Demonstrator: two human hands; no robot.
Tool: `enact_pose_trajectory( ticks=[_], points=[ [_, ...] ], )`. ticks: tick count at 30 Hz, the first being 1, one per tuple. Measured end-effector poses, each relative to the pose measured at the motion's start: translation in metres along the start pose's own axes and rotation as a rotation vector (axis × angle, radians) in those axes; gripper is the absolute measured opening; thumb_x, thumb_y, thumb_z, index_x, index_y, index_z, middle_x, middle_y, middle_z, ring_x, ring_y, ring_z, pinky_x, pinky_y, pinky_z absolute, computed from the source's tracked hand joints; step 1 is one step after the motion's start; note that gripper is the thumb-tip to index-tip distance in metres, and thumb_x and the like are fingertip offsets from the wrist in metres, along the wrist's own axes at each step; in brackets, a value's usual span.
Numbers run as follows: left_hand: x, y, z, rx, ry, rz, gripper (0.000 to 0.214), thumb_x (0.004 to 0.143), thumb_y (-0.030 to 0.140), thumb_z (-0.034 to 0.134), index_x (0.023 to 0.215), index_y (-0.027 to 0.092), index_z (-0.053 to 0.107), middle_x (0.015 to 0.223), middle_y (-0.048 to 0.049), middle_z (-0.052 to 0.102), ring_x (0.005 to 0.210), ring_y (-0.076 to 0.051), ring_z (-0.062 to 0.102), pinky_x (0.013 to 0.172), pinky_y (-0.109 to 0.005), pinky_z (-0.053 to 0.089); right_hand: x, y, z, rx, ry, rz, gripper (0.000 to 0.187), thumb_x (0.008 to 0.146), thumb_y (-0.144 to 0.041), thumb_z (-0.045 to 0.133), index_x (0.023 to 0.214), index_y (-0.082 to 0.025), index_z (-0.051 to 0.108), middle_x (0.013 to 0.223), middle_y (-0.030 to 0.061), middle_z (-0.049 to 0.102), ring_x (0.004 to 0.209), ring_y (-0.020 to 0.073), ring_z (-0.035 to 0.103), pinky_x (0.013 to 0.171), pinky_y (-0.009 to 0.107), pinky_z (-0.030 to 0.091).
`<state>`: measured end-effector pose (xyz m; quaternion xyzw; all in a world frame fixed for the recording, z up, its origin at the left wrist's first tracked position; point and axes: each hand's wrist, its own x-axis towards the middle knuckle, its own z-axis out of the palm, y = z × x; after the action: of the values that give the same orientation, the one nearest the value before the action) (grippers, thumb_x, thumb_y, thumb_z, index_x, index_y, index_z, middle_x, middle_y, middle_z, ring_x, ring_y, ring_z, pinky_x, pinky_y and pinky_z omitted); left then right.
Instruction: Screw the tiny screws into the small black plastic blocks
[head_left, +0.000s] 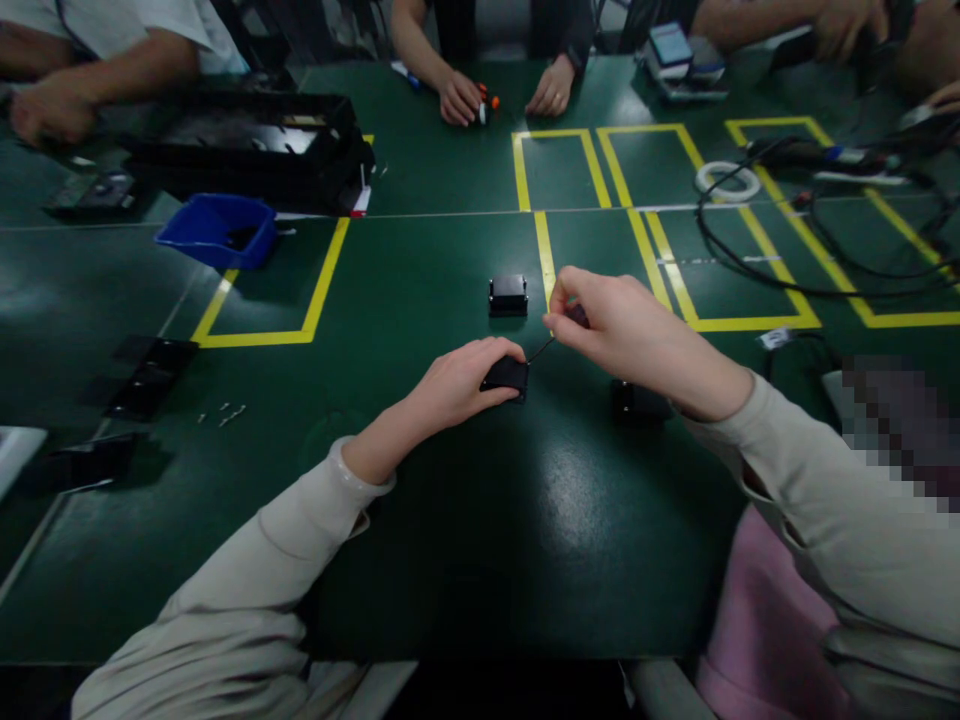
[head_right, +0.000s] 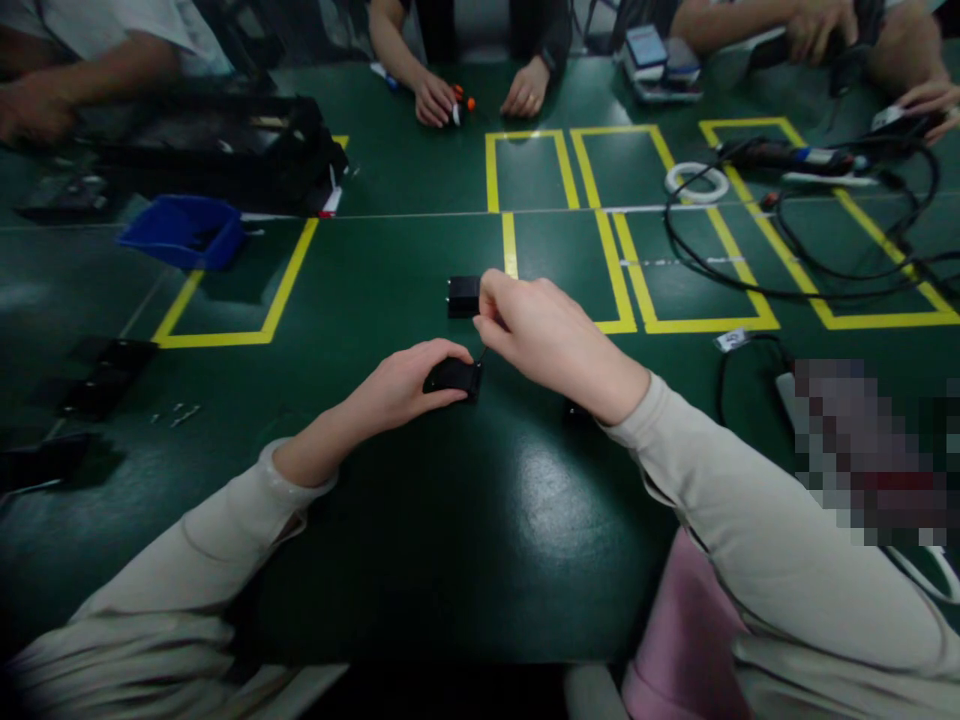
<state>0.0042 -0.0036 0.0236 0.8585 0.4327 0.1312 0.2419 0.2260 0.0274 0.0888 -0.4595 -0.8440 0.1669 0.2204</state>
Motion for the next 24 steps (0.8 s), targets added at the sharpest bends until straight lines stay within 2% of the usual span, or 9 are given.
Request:
enact_pose_trajectory(
  ticks=[5, 9, 10, 13, 15, 17, 19, 21, 24],
  points=[
    [0.000, -0.001, 0.004, -0.002, 0.028, -0.013, 0.034, 0.093, 0.030, 0.069, 0.122, 0.022, 0.054, 0.124, -0.0053, 0.068, 0.117, -0.023, 0.064, 0.099, -0.036, 0.049, 0.007, -0.004, 0.012, -0.048, 0.090, 0.007, 0.015, 0.093, -0.028, 0.064, 0.086, -0.023, 0.052, 0.067, -0.0001, 0.055, 0.058, 0.0153, 0.050, 0.060, 0.029, 0.031],
    [-0.002, -0.003, 0.005, -0.026, 0.023, -0.001, 0.034, 0.094, 0.030, 0.067, 0.125, 0.022, 0.053, 0.127, -0.0053, 0.067, 0.119, -0.022, 0.063, 0.101, -0.036, 0.049, 0.002, -0.007, 0.017, -0.061, 0.117, 0.006, 0.002, 0.095, -0.021, 0.054, 0.096, -0.023, 0.053, 0.065, -0.0009, 0.053, 0.055, 0.0137, 0.047, 0.058, 0.028, 0.029],
    [-0.003, -0.004, 0.005, -0.034, 0.021, 0.003, 0.035, 0.094, 0.029, 0.067, 0.125, 0.022, 0.053, 0.127, -0.0053, 0.067, 0.120, -0.022, 0.063, 0.102, -0.036, 0.048, 0.000, -0.008, 0.017, -0.090, 0.119, 0.011, 0.004, 0.095, -0.020, 0.052, 0.098, -0.022, 0.053, 0.064, -0.0009, 0.052, 0.054, 0.0133, 0.044, 0.057, 0.028, 0.027],
    [-0.004, -0.005, 0.004, -0.051, 0.018, 0.011, 0.035, 0.095, 0.028, 0.066, 0.127, 0.022, 0.053, 0.129, -0.0059, 0.066, 0.120, -0.022, 0.062, 0.103, -0.037, 0.048, -0.004, -0.009, 0.016, -0.187, 0.145, 0.020, 0.002, 0.095, -0.024, 0.052, 0.095, -0.022, 0.053, 0.062, -0.0009, 0.048, 0.051, 0.0119, 0.037, 0.056, 0.028, 0.021],
    [-0.005, -0.005, 0.004, -0.060, 0.011, 0.014, 0.035, 0.096, 0.028, 0.066, 0.127, 0.022, 0.053, 0.129, -0.0064, 0.066, 0.120, -0.022, 0.062, 0.104, -0.037, 0.048, -0.005, -0.010, 0.015, -0.221, 0.165, 0.008, 0.010, 0.096, -0.031, 0.054, 0.091, -0.022, 0.053, 0.060, -0.0013, 0.046, 0.050, 0.0113, 0.035, 0.056, 0.028, 0.019],
    [-0.005, -0.005, 0.004, -0.073, 0.002, 0.017, 0.035, 0.096, 0.026, 0.065, 0.128, 0.022, 0.053, 0.130, -0.0066, 0.066, 0.122, -0.022, 0.062, 0.105, -0.038, 0.048, -0.004, -0.010, 0.014, -0.214, 0.148, -0.005, 0.012, 0.096, -0.033, 0.055, 0.090, -0.022, 0.053, 0.059, -0.0013, 0.046, 0.050, 0.0114, 0.035, 0.056, 0.028, 0.019],
    [-0.005, -0.005, 0.003, -0.087, -0.003, 0.022, 0.035, 0.096, 0.024, 0.065, 0.128, 0.022, 0.053, 0.130, -0.0067, 0.065, 0.123, -0.021, 0.061, 0.106, -0.038, 0.048, -0.005, -0.009, 0.013, -0.189, 0.104, -0.003, 0.005, 0.096, -0.027, 0.053, 0.095, -0.022, 0.055, 0.061, -0.0008, 0.050, 0.051, 0.0120, 0.037, 0.056, 0.028, 0.021],
    [-0.005, -0.005, 0.002, -0.099, -0.004, 0.036, 0.035, 0.096, 0.022, 0.065, 0.128, 0.021, 0.053, 0.131, -0.0071, 0.064, 0.123, -0.021, 0.061, 0.107, -0.038, 0.048, -0.005, -0.009, 0.012, -0.183, 0.090, 0.011, 0.007, 0.095, -0.023, 0.050, 0.099, -0.021, 0.056, 0.063, -0.0003, 0.052, 0.052, 0.0130, 0.039, 0.057, 0.028, 0.022],
    [-0.005, -0.007, 0.002, -0.117, -0.007, 0.069, 0.034, 0.097, 0.020, 0.063, 0.129, 0.020, 0.053, 0.133, -0.0077, 0.063, 0.125, -0.021, 0.060, 0.109, -0.037, 0.047, -0.006, -0.008, 0.011, -0.219, 0.093, 0.043, 0.012, 0.097, -0.030, 0.050, 0.096, -0.021, 0.058, 0.062, 0.0005, 0.051, 0.052, 0.0141, 0.041, 0.057, 0.029, 0.021]
  ],
)
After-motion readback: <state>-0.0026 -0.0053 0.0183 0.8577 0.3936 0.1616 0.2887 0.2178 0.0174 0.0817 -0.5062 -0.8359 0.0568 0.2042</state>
